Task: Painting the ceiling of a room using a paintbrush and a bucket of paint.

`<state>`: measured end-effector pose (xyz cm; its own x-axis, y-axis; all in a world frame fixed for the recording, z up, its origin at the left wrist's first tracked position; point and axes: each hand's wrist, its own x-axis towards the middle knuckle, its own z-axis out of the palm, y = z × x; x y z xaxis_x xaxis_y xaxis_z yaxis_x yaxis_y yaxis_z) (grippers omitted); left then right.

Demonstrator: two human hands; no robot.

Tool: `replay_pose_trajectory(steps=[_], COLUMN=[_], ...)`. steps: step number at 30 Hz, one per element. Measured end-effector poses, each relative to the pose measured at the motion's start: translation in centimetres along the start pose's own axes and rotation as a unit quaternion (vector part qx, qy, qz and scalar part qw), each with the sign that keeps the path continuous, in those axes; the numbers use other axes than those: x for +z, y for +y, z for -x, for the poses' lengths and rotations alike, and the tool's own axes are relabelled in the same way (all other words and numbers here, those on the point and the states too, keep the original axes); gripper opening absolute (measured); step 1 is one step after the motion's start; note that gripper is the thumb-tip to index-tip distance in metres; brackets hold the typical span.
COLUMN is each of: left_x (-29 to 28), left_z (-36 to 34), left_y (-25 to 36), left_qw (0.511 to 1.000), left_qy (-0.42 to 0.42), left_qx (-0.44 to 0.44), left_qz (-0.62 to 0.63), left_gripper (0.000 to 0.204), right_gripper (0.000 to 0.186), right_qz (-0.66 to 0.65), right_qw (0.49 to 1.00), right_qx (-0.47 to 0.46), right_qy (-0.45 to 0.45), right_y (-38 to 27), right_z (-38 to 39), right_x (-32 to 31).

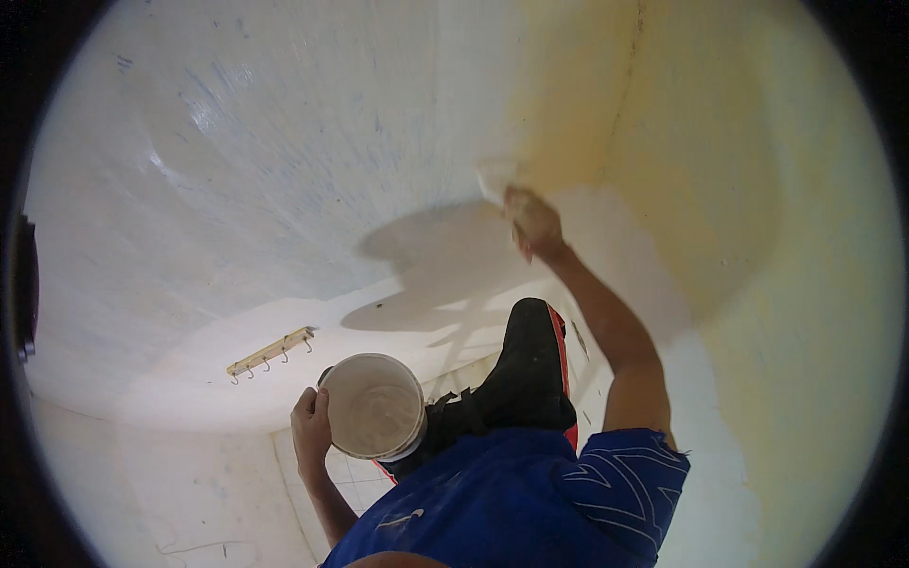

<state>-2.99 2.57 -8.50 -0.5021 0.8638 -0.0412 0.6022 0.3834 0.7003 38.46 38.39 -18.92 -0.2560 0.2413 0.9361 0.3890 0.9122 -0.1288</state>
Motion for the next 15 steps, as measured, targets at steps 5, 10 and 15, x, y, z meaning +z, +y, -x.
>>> replay_pose_trajectory(steps=[5, 10, 15], left_x=[-0.7, -0.6, -0.3], left_z=[0.6, 0.6, 0.9], left_y=[0.0, 0.0, 0.3], left_qw=[1.000, 1.000, 1.000], left_qy=[-0.001, 0.003, 0.006], left_qx=[-0.004, -0.001, -0.010], left_qz=[-0.018, -0.022, 0.005], left_gripper=[0.041, 0.038, 0.043], right_gripper=[0.020, 0.030, 0.025], right_qz=[0.035, 0.030, 0.051], right_qw=[0.981, 0.980, 0.974], right_qx=[0.112, 0.010, -0.073], right_qy=[-0.155, -0.197, -0.209], right_y=[-2.0, 1.5, 2.2], right_z=[11.0, 5.5, -6.5], right_x=[3.1, 0.7, -6.1])
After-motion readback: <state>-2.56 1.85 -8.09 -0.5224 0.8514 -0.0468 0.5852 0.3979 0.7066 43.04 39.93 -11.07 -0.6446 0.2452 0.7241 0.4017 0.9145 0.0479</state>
